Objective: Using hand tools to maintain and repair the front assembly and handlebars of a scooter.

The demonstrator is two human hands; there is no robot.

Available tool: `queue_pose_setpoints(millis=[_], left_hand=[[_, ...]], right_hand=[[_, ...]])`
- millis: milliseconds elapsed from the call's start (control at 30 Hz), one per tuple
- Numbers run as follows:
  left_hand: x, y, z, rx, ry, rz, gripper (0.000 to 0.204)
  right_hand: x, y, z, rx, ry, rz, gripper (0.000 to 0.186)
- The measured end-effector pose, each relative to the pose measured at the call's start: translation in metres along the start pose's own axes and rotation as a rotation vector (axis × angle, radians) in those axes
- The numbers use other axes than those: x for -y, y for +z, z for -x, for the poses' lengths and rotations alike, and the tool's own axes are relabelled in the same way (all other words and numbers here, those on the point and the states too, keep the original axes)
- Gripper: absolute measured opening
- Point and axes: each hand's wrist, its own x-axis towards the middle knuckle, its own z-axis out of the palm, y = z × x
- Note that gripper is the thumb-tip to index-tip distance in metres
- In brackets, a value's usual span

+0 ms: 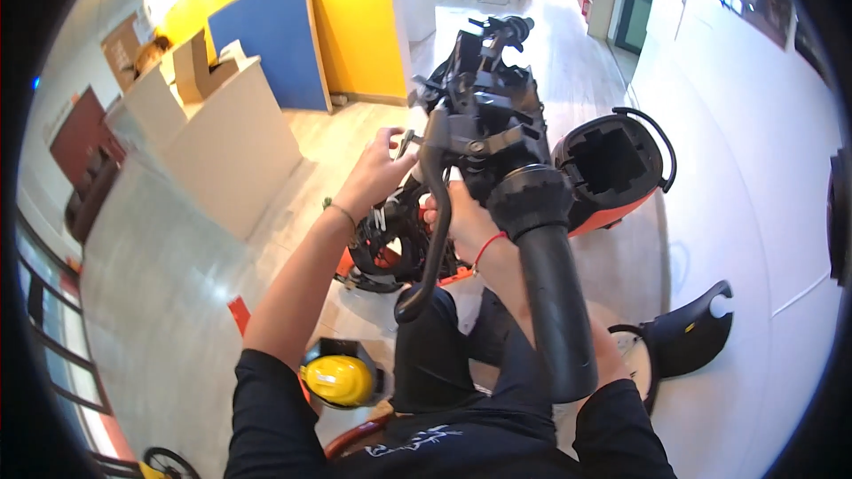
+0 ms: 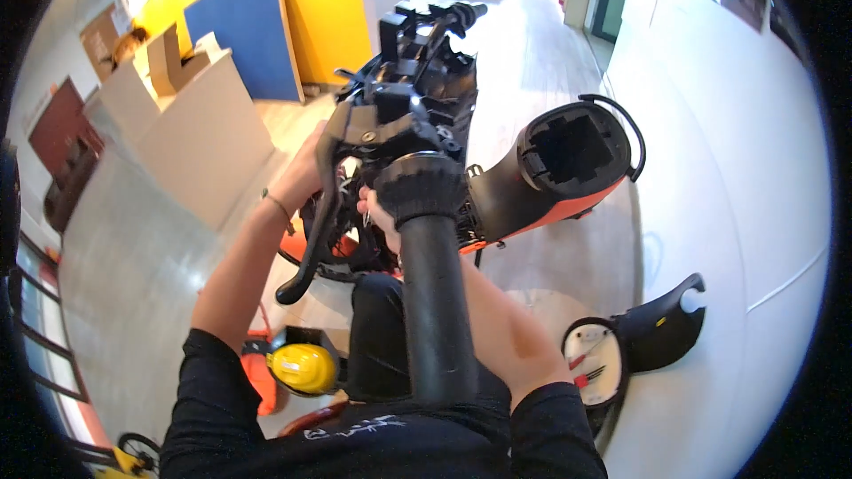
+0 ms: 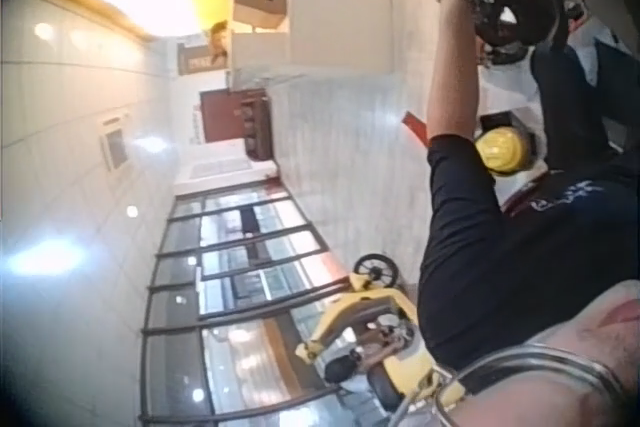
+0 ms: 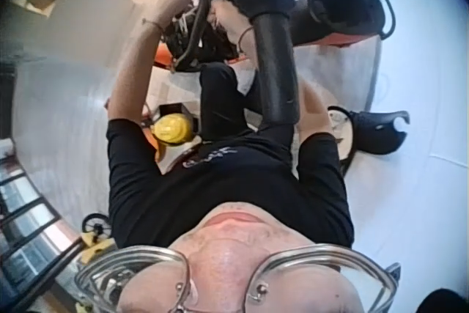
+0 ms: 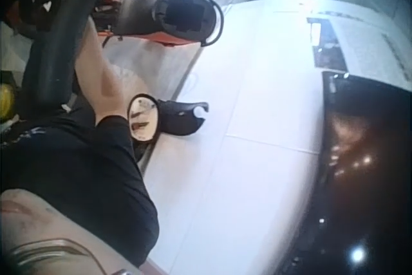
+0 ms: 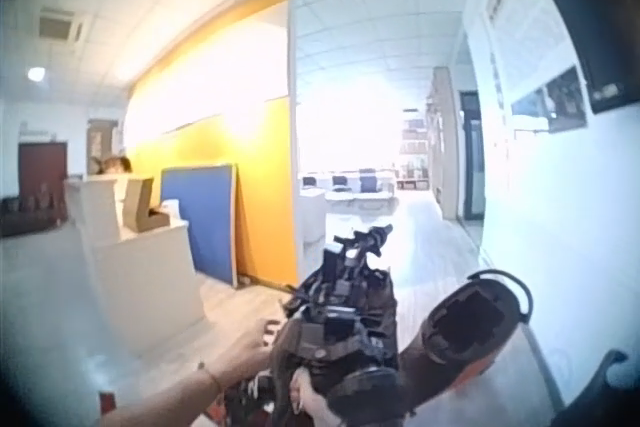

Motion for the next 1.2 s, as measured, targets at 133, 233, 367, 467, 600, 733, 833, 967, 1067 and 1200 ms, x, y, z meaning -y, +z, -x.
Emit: queue_pose_setpoints(millis=[133,233,367,467,600,733,833,967,1067,1200], left_hand=[[-0.037,0.004,0.006,0.148,-0.512,0.329,0.040],[-0.017,0.010,0.008,0.129,-0.412,0.244,0.037],[-0.021,0.022,0.010,-0.035,-0.248,0.058,0.035],[-0.025,0.017,0.012,-0.006,-0.183,-0.034,0.035],[-0.024,0.015,0.015,-0.022,-0.162,-0.027,0.034],[-0.024,0.013,0.017,-0.026,-0.120,-0.061,0.034],[-0.018,0.015,0.015,-0.055,-0.110,-0.010,0.034],[-0.010,0.017,0.013,-0.055,-0.076,-0.015,0.035],[-0.012,0.017,0.016,-0.064,-0.082,-0.032,0.036],[-0.015,0.018,0.019,-0.071,-0.067,-0.031,0.038]], right_hand=[[0.029,-0.009,0.006,0.057,0.375,-0.345,0.014],[0.022,-0.015,-0.001,0.104,0.536,-0.522,0.005],[0.026,0.002,0.008,-0.082,0.385,-0.493,0.006],[0.030,0.005,0.016,-0.136,0.357,-0.512,0.015],[0.029,0.009,0.021,-0.167,0.352,-0.473,0.022],[0.028,0.007,0.020,-0.139,0.318,-0.424,0.025],[0.026,0.006,0.020,-0.112,0.290,-0.393,0.026],[0.026,0.006,0.017,-0.086,0.286,-0.393,0.028],[0.027,0.006,0.020,-0.108,0.288,-0.391,0.029],[0.027,0.005,0.022,-0.114,0.297,-0.416,0.029]])
